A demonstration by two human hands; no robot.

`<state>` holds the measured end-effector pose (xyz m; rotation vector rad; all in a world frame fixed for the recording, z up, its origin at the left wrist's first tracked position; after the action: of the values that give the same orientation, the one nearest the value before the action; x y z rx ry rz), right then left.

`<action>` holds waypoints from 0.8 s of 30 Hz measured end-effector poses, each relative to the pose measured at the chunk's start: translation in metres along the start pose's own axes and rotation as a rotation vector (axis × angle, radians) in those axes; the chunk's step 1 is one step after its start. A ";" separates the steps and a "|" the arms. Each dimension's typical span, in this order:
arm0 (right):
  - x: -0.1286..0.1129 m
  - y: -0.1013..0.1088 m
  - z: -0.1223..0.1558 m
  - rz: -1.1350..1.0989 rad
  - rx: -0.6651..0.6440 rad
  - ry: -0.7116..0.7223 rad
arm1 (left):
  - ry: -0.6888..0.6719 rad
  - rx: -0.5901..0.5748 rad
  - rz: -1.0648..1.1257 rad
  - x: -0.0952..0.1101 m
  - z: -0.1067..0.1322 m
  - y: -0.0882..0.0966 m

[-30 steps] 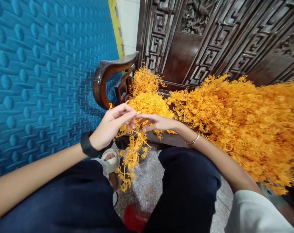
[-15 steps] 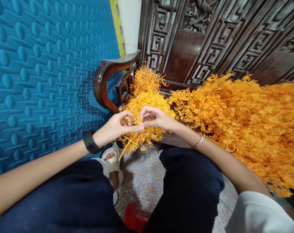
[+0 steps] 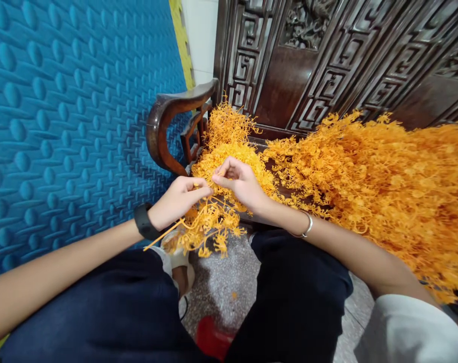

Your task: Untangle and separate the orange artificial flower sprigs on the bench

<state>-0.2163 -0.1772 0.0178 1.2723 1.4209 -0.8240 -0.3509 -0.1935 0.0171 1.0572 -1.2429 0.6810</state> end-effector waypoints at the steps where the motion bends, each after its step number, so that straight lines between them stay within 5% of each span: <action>1: 0.003 -0.001 0.000 -0.024 0.028 -0.044 | 0.015 -0.019 0.002 -0.001 0.000 0.000; 6: 0.005 -0.001 -0.005 -0.019 0.170 -0.134 | 0.027 -0.045 -0.011 -0.001 -0.004 0.001; 13: -0.002 -0.004 -0.010 -0.017 0.295 -0.028 | 0.073 -0.042 0.093 0.005 -0.006 -0.001; 24: 0.005 -0.003 -0.031 0.085 0.475 -0.070 | 0.167 0.202 0.377 0.002 -0.021 -0.006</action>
<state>-0.2264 -0.1473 0.0204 1.6281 1.1415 -1.1809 -0.3362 -0.1776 0.0178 0.9134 -1.2570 1.1815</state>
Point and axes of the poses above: each hand's wrist, its own z-axis away from the middle knuckle, its own y-axis out of the back of the hand, x = y × z, the point moved 4 cm from there along -z, towards the middle knuckle, and after that the axes turned 7 degrees about z, right-handed, at the moved point
